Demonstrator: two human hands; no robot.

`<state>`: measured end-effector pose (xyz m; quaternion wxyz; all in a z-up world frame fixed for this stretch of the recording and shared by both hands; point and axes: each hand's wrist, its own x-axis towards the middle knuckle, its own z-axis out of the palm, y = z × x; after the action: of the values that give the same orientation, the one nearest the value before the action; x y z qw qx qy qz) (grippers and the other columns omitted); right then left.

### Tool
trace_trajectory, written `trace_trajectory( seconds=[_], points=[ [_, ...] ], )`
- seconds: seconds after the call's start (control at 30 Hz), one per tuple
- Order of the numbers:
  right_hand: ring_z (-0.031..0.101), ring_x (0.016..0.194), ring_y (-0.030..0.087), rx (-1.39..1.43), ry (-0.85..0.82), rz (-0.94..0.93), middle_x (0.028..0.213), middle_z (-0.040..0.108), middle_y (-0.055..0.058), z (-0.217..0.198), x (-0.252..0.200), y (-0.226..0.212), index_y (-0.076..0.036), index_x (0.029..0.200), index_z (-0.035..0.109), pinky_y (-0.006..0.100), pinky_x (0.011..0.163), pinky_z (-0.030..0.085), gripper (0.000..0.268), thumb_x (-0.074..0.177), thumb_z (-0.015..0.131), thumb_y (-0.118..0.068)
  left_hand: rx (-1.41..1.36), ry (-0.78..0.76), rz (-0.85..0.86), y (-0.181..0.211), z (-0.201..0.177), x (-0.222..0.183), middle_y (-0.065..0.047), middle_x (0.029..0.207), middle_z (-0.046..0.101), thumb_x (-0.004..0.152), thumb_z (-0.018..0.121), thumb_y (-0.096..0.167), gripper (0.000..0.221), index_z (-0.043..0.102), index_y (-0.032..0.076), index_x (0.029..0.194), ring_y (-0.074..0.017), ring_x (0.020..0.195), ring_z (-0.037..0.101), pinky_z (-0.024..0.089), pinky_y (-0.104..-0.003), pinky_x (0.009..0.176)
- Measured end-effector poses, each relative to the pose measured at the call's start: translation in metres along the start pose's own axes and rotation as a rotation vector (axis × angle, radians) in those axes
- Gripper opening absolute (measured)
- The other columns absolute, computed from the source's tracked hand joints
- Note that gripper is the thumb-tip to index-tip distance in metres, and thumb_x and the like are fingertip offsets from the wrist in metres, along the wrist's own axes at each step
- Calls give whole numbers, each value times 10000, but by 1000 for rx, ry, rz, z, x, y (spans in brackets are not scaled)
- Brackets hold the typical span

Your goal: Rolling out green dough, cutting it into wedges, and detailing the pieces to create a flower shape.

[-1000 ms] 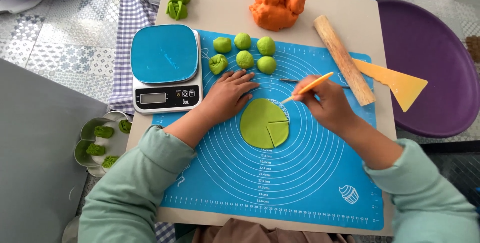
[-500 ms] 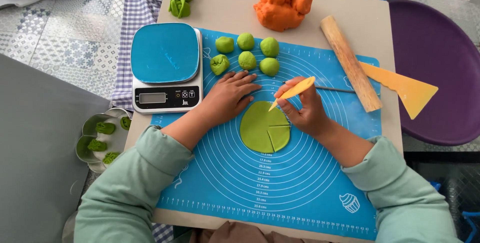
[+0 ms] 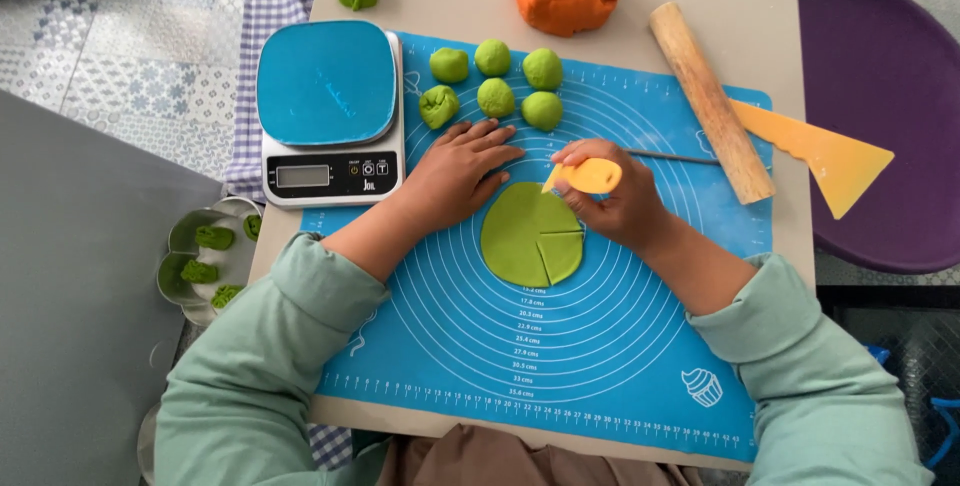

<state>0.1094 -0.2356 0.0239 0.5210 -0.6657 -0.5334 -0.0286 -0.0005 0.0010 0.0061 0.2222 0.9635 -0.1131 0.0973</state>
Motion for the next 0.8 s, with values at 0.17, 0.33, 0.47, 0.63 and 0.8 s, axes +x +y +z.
trace_trajectory(
  seconds=[0.17,0.33,0.47,0.63,0.8],
  points=[
    [722,1015,375,-9,41,-61,1086,730,183,-4,3,5,2,1063,661,484,917,575,184,960,769,-106,-6,3,10,-2,1,-1,-127,1498,575,1064,572,242,313,646,151,1354,-364,1452,455,325,-576,1185],
    [668,1086,326,-87,-35,-106,1176,729,166,-10,13,-7,12,1206,654,446,945,549,235,1025,702,-130,16,20,20,-4,7,-2,-124,1496,579,1058,597,237,304,651,157,1346,-362,1451,454,314,-567,1188],
    [717,1087,400,41,-94,3,1157,730,195,-3,3,-3,6,1186,636,469,887,604,240,997,738,-101,21,17,22,-6,8,-1,-123,1496,579,1060,591,246,301,650,166,1344,-357,1456,449,307,-566,1190],
    [734,1063,404,36,-179,-11,1168,737,184,-2,4,-8,-6,1178,606,479,806,632,256,977,749,-76,18,13,23,-6,8,-1,-129,1498,578,1060,588,246,304,651,166,1347,-359,1459,446,306,-567,1189],
    [740,1061,382,-2,-232,-63,1183,745,179,-1,2,-6,-10,1154,611,477,861,628,294,930,792,-66,17,2,23,-6,6,-1,-135,1496,580,1056,588,234,315,647,163,1357,-364,1459,445,301,-561,1194]
  ],
)
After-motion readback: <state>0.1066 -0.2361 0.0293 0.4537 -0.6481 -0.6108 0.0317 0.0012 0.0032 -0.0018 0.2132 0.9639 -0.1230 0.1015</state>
